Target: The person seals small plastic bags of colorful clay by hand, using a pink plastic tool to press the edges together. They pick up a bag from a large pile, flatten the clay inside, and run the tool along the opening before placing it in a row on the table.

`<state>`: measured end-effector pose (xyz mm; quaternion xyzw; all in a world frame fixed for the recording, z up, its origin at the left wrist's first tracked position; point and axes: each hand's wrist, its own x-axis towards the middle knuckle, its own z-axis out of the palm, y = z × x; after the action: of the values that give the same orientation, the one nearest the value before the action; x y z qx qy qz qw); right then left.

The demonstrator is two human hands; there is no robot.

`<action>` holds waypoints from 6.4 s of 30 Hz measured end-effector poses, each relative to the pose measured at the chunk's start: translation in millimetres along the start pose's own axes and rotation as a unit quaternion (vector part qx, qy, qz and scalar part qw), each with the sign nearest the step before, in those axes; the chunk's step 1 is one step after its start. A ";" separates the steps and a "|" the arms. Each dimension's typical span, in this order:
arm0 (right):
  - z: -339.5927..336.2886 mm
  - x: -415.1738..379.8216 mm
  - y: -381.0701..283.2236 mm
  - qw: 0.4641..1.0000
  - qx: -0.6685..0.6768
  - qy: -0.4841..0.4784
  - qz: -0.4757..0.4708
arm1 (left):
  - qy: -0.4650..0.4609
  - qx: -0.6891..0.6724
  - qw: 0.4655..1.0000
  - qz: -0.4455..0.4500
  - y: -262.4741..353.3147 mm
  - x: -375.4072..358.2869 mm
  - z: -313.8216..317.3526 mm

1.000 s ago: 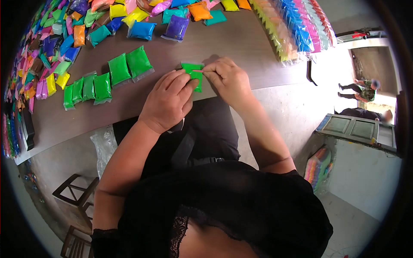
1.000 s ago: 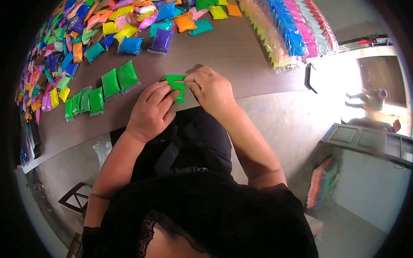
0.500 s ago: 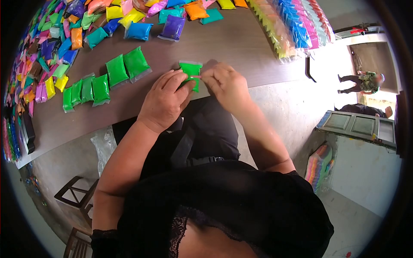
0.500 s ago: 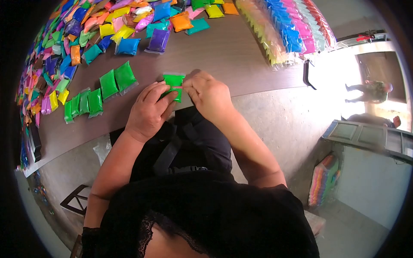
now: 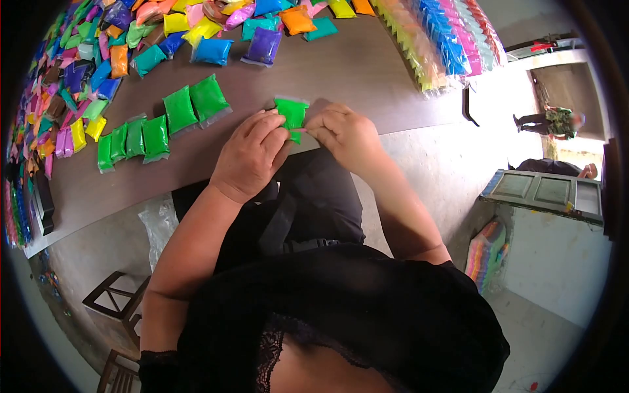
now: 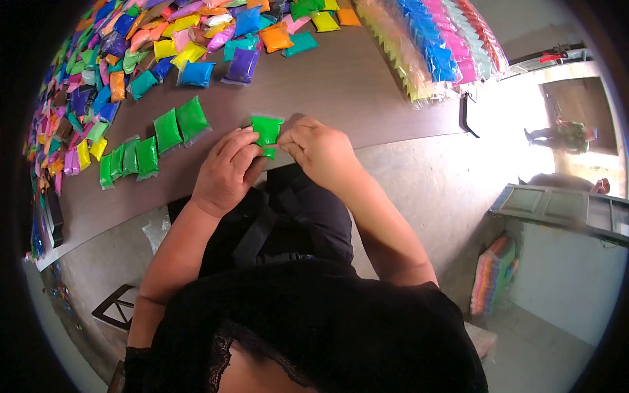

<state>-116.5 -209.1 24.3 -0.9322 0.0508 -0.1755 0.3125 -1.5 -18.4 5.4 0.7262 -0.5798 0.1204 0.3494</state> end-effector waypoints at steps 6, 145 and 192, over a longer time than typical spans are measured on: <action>-3.1 10.2 -3.3 0.998 0.009 0.054 0.034 | -0.034 0.068 0.996 0.040 10.7 -4.1 0.3; 9.4 34.2 -19.1 0.988 0.139 -0.064 0.021 | -0.137 -0.086 0.977 -0.141 1.7 -8.2 -32.2; -49.7 37.9 -78.1 0.798 0.524 0.085 0.285 | -0.004 -0.596 0.697 -0.398 18.0 61.3 -63.8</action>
<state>-100.1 -182.5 119.4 -0.5507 0.2403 -0.1568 0.7838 14.8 -25.0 93.9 0.5296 -0.1886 -0.4036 0.7219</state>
